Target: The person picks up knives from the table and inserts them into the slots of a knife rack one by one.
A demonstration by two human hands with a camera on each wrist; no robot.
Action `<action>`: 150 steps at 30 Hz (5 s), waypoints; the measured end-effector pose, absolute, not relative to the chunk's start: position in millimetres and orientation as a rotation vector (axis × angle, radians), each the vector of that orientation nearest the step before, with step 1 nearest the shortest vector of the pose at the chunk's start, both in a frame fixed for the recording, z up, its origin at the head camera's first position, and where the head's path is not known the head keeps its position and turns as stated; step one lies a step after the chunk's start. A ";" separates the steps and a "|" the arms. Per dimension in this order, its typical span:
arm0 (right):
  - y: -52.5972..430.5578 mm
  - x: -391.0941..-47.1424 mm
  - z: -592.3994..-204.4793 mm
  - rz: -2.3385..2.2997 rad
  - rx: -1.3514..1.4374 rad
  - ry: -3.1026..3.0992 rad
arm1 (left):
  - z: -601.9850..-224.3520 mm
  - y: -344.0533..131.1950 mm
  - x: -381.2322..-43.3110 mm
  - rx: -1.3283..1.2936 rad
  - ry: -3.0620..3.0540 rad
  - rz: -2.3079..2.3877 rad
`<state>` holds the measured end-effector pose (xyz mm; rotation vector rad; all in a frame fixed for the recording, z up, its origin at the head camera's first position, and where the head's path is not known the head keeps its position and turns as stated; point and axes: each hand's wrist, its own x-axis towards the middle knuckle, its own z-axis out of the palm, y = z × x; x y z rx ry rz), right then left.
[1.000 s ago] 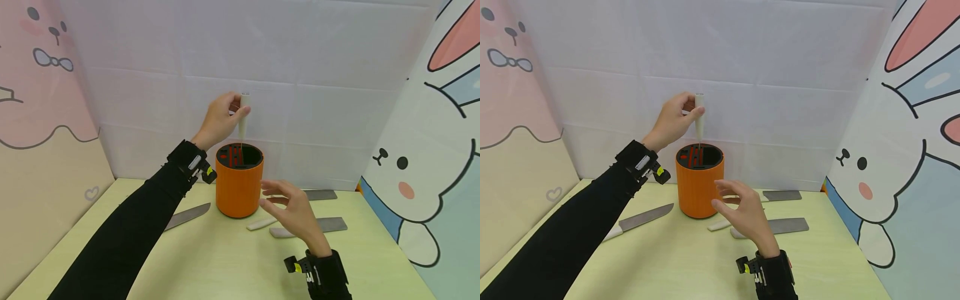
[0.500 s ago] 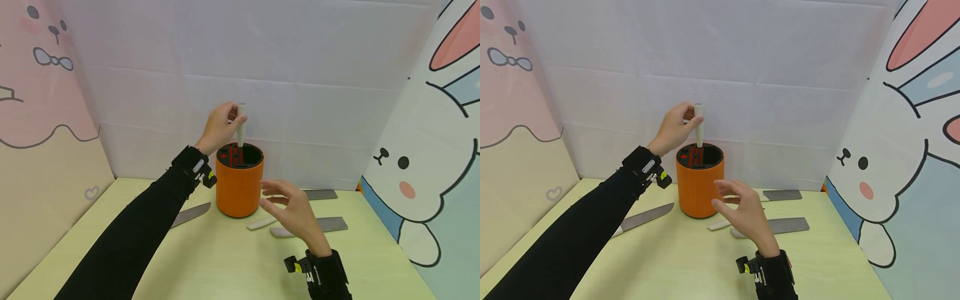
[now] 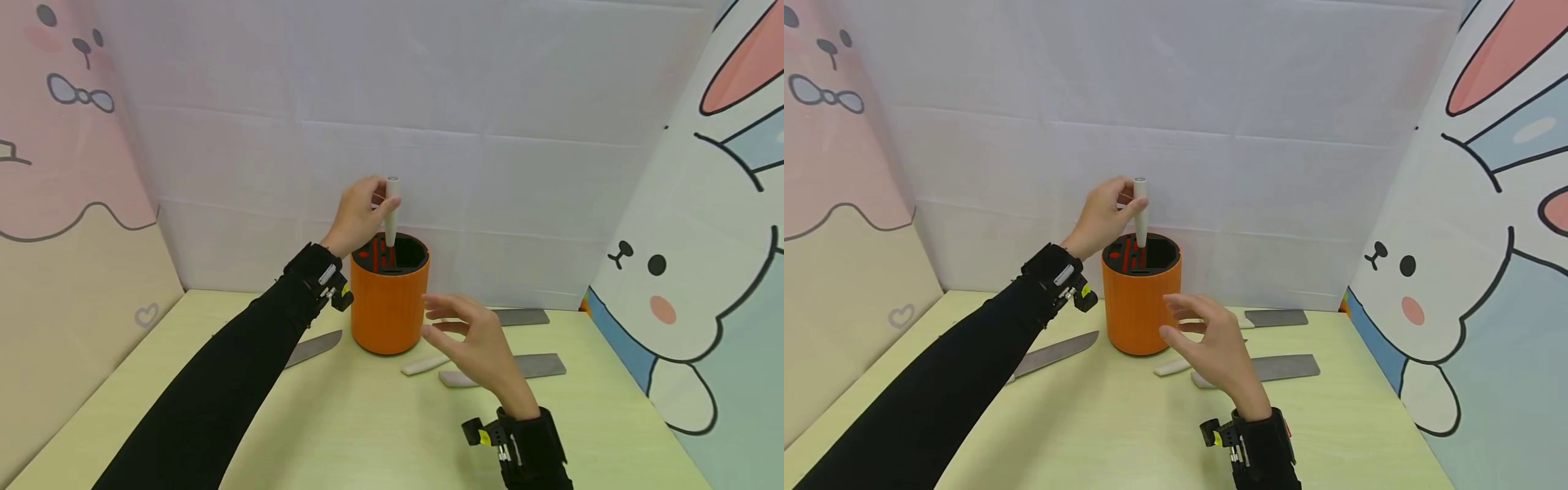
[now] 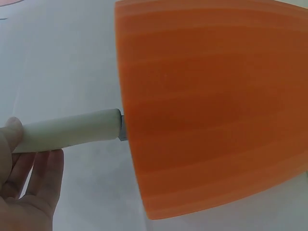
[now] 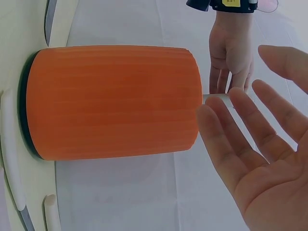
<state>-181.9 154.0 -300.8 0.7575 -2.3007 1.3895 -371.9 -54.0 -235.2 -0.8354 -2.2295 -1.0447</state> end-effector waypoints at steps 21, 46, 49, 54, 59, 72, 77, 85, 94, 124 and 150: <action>154.5 -181.5 -301.3 1.364 0.774 -2.297 | -247.0 -48.5 -374.7 -0.770 -2.344 -1.136; 154.8 -182.8 -301.0 1.356 0.824 -2.291 | -257.6 -53.3 -376.9 -0.775 -2.460 -1.203; 154.8 -181.9 -300.4 1.362 0.824 -2.294 | -257.6 -57.0 -374.7 -0.766 -2.452 -1.201; 157.1 -181.2 -299.6 1.349 0.813 -2.307 | -255.2 -61.8 -366.1 -0.773 -2.432 -1.196; 160.7 -181.4 -300.7 1.325 0.807 -2.308 | -252.3 -63.3 -355.3 -0.804 -2.409 -1.158; 167.7 -180.2 -298.7 1.336 0.791 -2.293 | -256.9 -79.3 -309.4 -0.947 -2.296 -0.955; 172.0 -180.3 -301.7 1.311 0.767 -2.320 | -262.9 -84.3 -286.2 -0.997 -2.266 -0.894; 187.5 -179.6 -309.9 1.258 0.780 -2.362 | -289.2 -87.5 -258.4 -1.109 -2.202 -0.889; 213.1 -190.1 -334.8 1.152 0.806 -2.408 | -329.7 -97.9 -235.6 -1.152 -2.247 -0.834; 267.1 -198.8 -384.4 0.970 0.744 -2.535 | -401.8 -109.4 -218.9 -1.057 -2.298 -0.842; 289.1 -229.2 -411.2 0.586 0.903 -2.800 | -404.0 -105.4 -213.0 -1.034 -2.358 -0.841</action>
